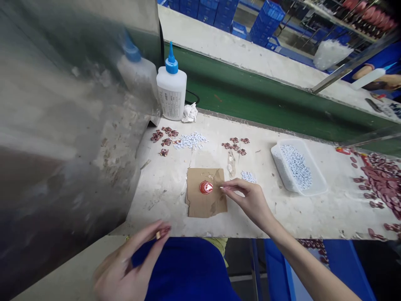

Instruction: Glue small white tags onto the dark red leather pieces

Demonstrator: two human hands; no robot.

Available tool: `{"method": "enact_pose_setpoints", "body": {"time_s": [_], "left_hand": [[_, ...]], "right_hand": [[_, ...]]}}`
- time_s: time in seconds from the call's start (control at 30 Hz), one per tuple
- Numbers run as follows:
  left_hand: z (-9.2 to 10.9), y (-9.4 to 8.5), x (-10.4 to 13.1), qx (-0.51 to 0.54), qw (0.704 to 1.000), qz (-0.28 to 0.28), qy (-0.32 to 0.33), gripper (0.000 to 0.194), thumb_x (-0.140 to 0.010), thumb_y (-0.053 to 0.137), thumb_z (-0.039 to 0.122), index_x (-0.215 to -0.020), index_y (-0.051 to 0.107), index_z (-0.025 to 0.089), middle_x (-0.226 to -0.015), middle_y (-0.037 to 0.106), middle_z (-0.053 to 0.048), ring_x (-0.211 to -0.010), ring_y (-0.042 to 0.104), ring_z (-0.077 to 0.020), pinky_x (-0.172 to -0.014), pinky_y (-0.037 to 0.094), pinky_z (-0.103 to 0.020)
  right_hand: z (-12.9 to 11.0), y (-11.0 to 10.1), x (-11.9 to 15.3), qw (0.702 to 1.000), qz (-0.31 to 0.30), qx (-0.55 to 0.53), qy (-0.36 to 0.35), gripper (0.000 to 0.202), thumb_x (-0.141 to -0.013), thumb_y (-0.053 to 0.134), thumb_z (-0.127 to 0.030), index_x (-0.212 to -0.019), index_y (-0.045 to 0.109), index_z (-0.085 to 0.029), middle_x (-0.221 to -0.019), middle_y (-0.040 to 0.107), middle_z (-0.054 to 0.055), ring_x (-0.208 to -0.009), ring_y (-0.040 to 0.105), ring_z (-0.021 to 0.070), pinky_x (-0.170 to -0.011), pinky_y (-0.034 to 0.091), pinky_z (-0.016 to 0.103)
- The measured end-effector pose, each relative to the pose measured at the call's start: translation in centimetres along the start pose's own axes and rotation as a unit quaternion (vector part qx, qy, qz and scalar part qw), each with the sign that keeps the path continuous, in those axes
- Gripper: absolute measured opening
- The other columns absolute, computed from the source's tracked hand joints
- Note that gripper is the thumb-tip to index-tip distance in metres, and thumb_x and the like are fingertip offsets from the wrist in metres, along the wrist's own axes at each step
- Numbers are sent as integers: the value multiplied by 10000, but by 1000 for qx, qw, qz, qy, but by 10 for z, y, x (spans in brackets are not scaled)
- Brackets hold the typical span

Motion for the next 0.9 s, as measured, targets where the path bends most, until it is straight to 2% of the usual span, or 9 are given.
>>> {"method": "enact_pose_setpoints", "body": {"time_s": [0.03, 0.1, 0.17, 0.27, 0.47, 0.57, 0.67, 0.77, 0.9], "left_hand": [[6, 14, -6, 12, 999, -33, 6, 338, -888, 756, 259, -1218, 685, 241, -1036, 792, 29, -899, 775, -103, -916, 614, -138], [21, 32, -21, 30, 997, -51, 44, 252, -910, 723, 203, -1153, 694, 264, -1048, 788, 69, -930, 769, -64, -953, 583, -91], [37, 42, -33, 26, 993, -55, 99, 232, -893, 738, 170, -1104, 709, 261, -1029, 788, 76, -920, 764, -46, -949, 569, -65], [45, 51, -44, 48, 989, -70, 125, 262, -895, 717, 128, -1128, 715, 246, -1066, 783, 46, -943, 761, -54, -970, 580, -88], [38, 56, -47, 62, 994, -51, 78, 250, -865, 762, 176, -1102, 753, 251, -1003, 800, 42, -861, 781, -96, -878, 627, -117], [37, 58, -48, 68, 995, -44, 60, 181, -844, 789, 204, -1016, 765, 253, -954, 802, 70, -811, 780, -88, -830, 624, -92], [42, 60, -51, 73, 994, -46, 62, 177, -850, 782, 194, -1012, 755, 258, -966, 799, 82, -830, 775, -68, -856, 613, -82], [53, 59, -53, 81, 991, -53, 89, 193, -869, 753, 148, -1029, 737, 255, -990, 785, 67, -889, 760, -60, -907, 611, -117], [68, 54, -53, 81, 988, -62, 114, 232, -868, 750, 122, -1051, 722, 261, -1006, 758, 69, -900, 728, -34, -902, 586, -102]], "right_hand": [[-3, 4, -1, 1000, -3, -4, -4, 118, -920, 734, -342, -941, 791, -241, -952, 814, 48, -866, 770, 243, -807, 628, 393], [-12, 10, -2, 999, 1, 0, -32, 93, -926, 734, -318, -903, 790, -248, -930, 811, 43, -856, 764, 240, -794, 624, 393], [-21, 13, -2, 997, 10, 10, -72, 71, -934, 725, -281, -906, 785, -256, -929, 809, 39, -857, 759, 236, -788, 620, 392], [-30, 15, -3, 992, 15, 38, -116, 100, -947, 686, -210, -936, 773, -260, -936, 804, 36, -863, 755, 226, -769, 615, 374], [-29, 19, -3, 990, 5, 70, -121, 118, -960, 644, -200, -946, 745, -261, -919, 780, 32, -825, 738, 210, -727, 605, 350], [-24, 20, -4, 991, 4, 65, -115, 103, -960, 649, -217, -942, 745, -251, -912, 780, 37, -813, 734, 206, -720, 600, 344], [-26, 18, -4, 993, 14, 37, -113, 96, -946, 663, -211, -931, 752, -245, -912, 786, 41, -822, 736, 206, -738, 603, 355], [-37, 14, 3, 995, 22, -35, -90, 70, -920, 698, -214, -909, 758, -248, -911, 792, 42, -843, 742, 212, -752, 614, 372], [-65, 14, 21, 988, 3, -141, -68, 103, -885, 729, -161, -902, 764, -257, -912, 784, 28, -865, 739, 200, -776, 619, 371]]}}
Point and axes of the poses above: each hand's wrist, its own x-axis away from the middle knuckle, its own y-axis out of the palm, z = x × y, the point moved 8 cm from there along -x, towards the middle knuckle
